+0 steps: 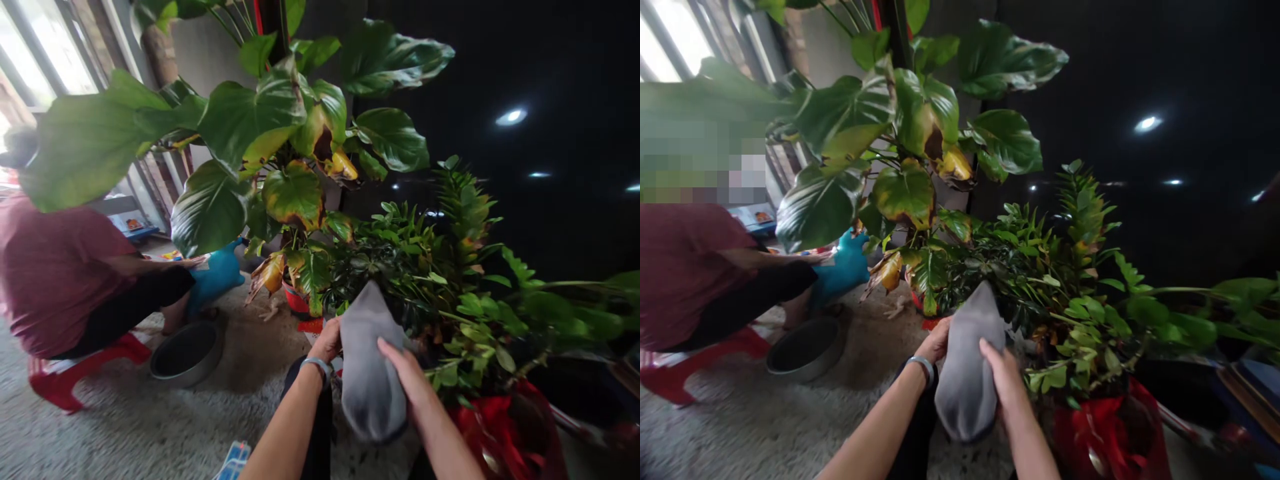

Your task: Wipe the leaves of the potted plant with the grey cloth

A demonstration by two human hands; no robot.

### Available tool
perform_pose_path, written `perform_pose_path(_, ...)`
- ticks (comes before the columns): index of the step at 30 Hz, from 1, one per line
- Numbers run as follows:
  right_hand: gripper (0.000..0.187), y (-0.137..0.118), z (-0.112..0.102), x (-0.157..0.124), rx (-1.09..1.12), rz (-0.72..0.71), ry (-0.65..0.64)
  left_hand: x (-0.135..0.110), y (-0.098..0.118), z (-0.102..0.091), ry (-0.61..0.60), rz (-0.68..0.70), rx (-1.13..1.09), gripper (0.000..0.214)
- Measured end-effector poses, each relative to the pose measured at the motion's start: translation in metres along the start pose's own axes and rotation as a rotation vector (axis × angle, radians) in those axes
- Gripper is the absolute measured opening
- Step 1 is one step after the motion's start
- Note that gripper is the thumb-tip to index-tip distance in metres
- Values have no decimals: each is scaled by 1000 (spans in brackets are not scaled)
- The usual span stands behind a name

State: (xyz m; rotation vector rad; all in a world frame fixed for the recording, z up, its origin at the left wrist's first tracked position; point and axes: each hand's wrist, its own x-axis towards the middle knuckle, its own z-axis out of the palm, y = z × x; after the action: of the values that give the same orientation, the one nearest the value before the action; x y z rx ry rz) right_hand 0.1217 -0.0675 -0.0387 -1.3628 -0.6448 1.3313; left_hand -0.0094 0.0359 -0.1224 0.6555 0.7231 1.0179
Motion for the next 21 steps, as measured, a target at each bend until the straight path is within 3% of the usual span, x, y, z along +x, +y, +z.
perform_pose_path(3, 43, 16, -17, -22, -95, 25, 24, 0, 1, -2, 20, 1, -8, 31)
perform_pose_path(6, 47, -25, -25, -32, -19, -117, 94, 1, 1, -2, 28, 2, -26, 33)
perform_pose_path(9, 46, -75, -14, -16, 148, -340, 172, 0, 0, 1, 53, -12, -35, 37)
perform_pose_path(11, 39, -85, -1, 1, 207, -328, 139, -2, 1, 4, 45, -12, -35, 39)
perform_pose_path(13, 35, -68, 9, 12, 196, -157, 49, -5, 2, 5, 19, 0, -41, 38)
perform_pose_path(15, 35, -33, 9, 11, 134, 39, -31, -7, 4, 6, 4, 4, -39, 36)
perform_pose_path(18, 40, 16, -9, -7, 5, 121, -79, -6, 5, 3, 30, -11, -19, 37)
perform_pose_path(21, 42, 14, -32, -24, -49, 13, 71, -3, 5, 0, 50, -5, -31, 38)
